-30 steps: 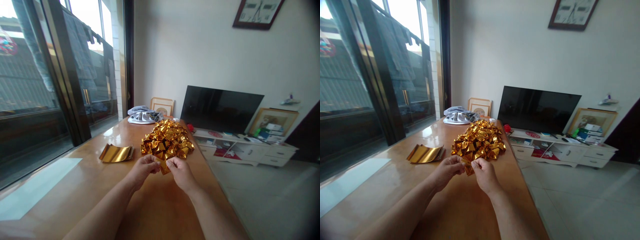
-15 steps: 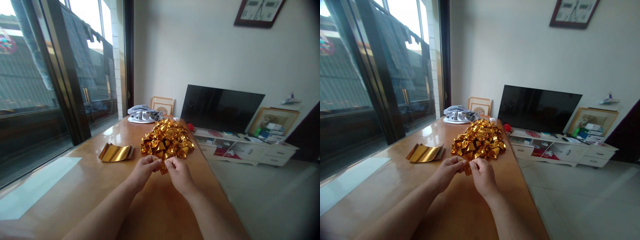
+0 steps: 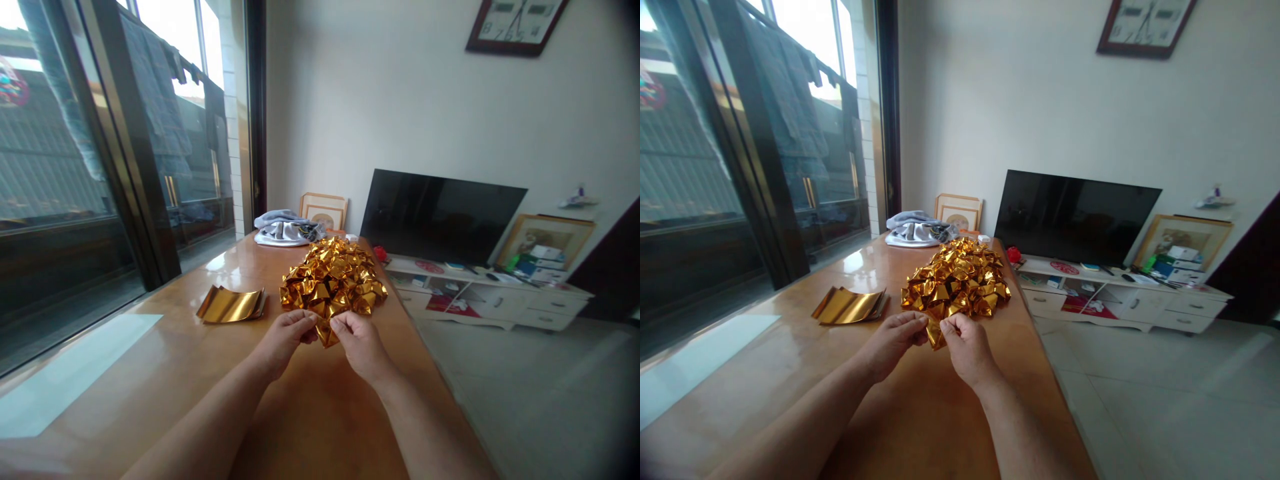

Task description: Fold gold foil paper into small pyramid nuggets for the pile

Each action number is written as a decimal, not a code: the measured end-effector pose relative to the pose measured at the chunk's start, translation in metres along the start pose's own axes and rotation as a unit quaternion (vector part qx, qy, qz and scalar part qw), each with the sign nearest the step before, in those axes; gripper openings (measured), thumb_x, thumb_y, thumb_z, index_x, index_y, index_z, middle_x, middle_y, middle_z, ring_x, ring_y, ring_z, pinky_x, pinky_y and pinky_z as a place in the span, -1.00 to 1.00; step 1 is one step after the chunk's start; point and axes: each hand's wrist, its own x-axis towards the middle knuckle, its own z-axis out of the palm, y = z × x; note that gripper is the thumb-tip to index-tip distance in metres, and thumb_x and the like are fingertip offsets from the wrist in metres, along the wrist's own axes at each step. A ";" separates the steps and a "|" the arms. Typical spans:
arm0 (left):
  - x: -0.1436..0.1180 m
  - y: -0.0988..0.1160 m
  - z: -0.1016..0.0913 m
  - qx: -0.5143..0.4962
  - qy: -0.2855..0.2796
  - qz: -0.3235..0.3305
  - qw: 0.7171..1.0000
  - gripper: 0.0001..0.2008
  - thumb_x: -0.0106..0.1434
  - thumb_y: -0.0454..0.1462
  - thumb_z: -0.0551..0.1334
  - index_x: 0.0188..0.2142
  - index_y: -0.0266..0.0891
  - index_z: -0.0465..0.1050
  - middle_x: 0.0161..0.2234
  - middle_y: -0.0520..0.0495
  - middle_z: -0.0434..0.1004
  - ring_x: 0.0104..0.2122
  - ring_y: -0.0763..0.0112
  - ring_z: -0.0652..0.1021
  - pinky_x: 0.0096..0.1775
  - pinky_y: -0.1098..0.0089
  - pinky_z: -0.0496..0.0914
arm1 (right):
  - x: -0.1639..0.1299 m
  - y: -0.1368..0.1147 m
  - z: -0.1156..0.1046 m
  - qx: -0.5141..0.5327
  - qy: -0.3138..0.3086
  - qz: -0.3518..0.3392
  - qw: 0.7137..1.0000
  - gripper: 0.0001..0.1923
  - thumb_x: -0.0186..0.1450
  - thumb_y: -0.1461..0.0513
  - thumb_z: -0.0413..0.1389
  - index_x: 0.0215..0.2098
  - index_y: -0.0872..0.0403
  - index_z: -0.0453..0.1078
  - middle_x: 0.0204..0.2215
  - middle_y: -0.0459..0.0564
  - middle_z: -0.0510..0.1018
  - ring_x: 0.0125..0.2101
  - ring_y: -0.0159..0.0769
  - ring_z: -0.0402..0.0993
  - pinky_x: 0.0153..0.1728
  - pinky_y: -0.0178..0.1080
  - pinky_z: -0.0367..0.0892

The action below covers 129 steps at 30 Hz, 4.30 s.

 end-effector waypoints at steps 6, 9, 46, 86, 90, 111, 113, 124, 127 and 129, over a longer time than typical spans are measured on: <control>0.000 -0.002 -0.002 -0.027 0.023 -0.002 0.999 -0.73 0.21 -0.12 0.35 -0.43 -0.29 0.46 -0.50 0.00 0.43 -0.48 0.48 0.38 -0.37 0.40 0.21 | 0.000 0.000 0.001 -0.009 0.002 -0.008 1.000 -0.67 0.38 0.02 0.06 -0.39 0.07 0.41 -0.49 -0.10 0.47 -0.45 -0.32 0.31 -0.41 -0.31 0.24; 0.001 -0.001 -0.003 -0.027 0.018 0.009 0.999 -0.73 0.23 -0.11 0.34 -0.43 -0.29 0.47 -0.49 -0.03 0.46 -0.47 0.45 0.40 -0.35 0.39 0.22 | 0.002 0.003 0.001 0.003 0.005 -0.006 1.000 -0.67 0.37 0.02 0.07 -0.39 0.08 0.40 -0.50 -0.12 0.43 -0.46 -0.34 0.27 -0.41 -0.32 0.23; 0.002 -0.010 0.007 0.102 0.029 0.053 0.993 -0.74 0.19 -0.13 0.33 -0.49 -0.27 0.45 -0.52 0.02 0.41 -0.47 0.45 0.35 -0.36 0.41 0.22 | -0.001 0.007 0.007 0.041 -0.039 0.059 0.997 -0.68 0.26 -0.01 0.20 -0.38 0.10 0.48 -0.47 -0.03 0.57 -0.43 -0.27 0.47 -0.40 -0.25 0.40; -0.014 0.008 0.008 -0.277 -0.137 -0.084 0.947 -0.81 0.21 -0.35 0.38 -0.16 -0.30 0.56 -0.39 -0.03 0.50 -0.42 0.55 0.46 -0.24 0.47 0.33 | -0.006 -0.019 -0.007 0.377 -0.210 0.161 0.888 -0.73 0.16 0.13 0.35 -0.28 0.14 0.52 -0.27 0.03 0.60 -0.26 -0.31 0.47 -0.18 -0.29 0.30; -0.017 0.010 0.008 -0.278 -0.137 -0.092 0.946 -0.82 0.19 -0.36 0.40 -0.19 -0.32 0.59 -0.42 -0.02 0.49 -0.47 0.60 0.43 -0.28 0.52 0.32 | -0.007 -0.016 -0.005 0.404 -0.227 0.168 0.870 -0.75 0.18 0.18 0.35 -0.22 0.15 0.56 -0.25 0.04 0.60 -0.25 -0.33 0.48 -0.13 -0.28 0.29; -0.034 0.028 0.020 -0.185 -0.198 0.007 0.962 -0.85 0.06 -0.24 0.48 -0.41 -0.25 0.61 -0.16 -0.08 0.34 -0.18 0.35 0.43 -0.17 0.41 0.36 | -0.026 -0.008 0.017 0.503 -0.347 0.153 0.777 -0.73 0.20 0.09 0.35 -0.38 0.14 0.50 -0.55 -0.08 0.51 -0.55 -0.35 0.45 -0.44 -0.28 0.30; -0.034 0.030 0.022 -0.180 -0.184 0.007 0.966 -0.84 0.08 -0.21 0.47 -0.40 -0.25 0.61 -0.19 -0.08 0.37 -0.21 0.36 0.44 -0.18 0.40 0.36 | -0.025 -0.010 0.015 0.500 -0.333 0.160 0.783 -0.72 0.21 0.08 0.35 -0.38 0.13 0.50 -0.56 -0.09 0.50 -0.56 -0.37 0.43 -0.45 -0.29 0.28; -0.019 0.024 0.005 -0.126 -0.070 0.007 0.990 -0.73 0.20 -0.18 0.37 -0.11 -0.18 0.60 -0.08 -0.15 0.57 -0.10 0.24 0.50 -0.05 0.29 0.29 | -0.013 -0.020 0.004 0.422 -0.188 0.206 0.863 -0.74 0.12 0.13 0.39 -0.35 0.12 0.49 -0.48 -0.11 0.49 -0.48 -0.42 0.34 -0.40 -0.35 0.21; -0.013 0.020 0.000 -0.035 0.031 0.053 0.998 -0.81 0.23 -0.19 0.34 -0.18 -0.19 0.56 -0.18 -0.07 0.57 -0.19 0.33 0.47 -0.15 0.37 0.27 | -0.009 -0.016 0.004 0.359 -0.122 0.192 0.905 -0.71 0.14 0.09 0.37 -0.38 0.12 0.46 -0.49 -0.14 0.44 -0.47 -0.43 0.27 -0.39 -0.35 0.18; -0.011 0.017 -0.001 0.012 0.065 0.086 0.994 -0.86 0.24 -0.19 0.33 -0.26 -0.21 0.53 -0.28 -0.02 0.54 -0.25 0.37 0.44 -0.17 0.39 0.25 | -0.007 -0.011 0.005 0.302 -0.077 0.170 0.935 -0.68 0.17 0.04 0.34 -0.38 0.12 0.45 -0.51 -0.16 0.41 -0.48 -0.43 0.24 -0.39 -0.34 0.17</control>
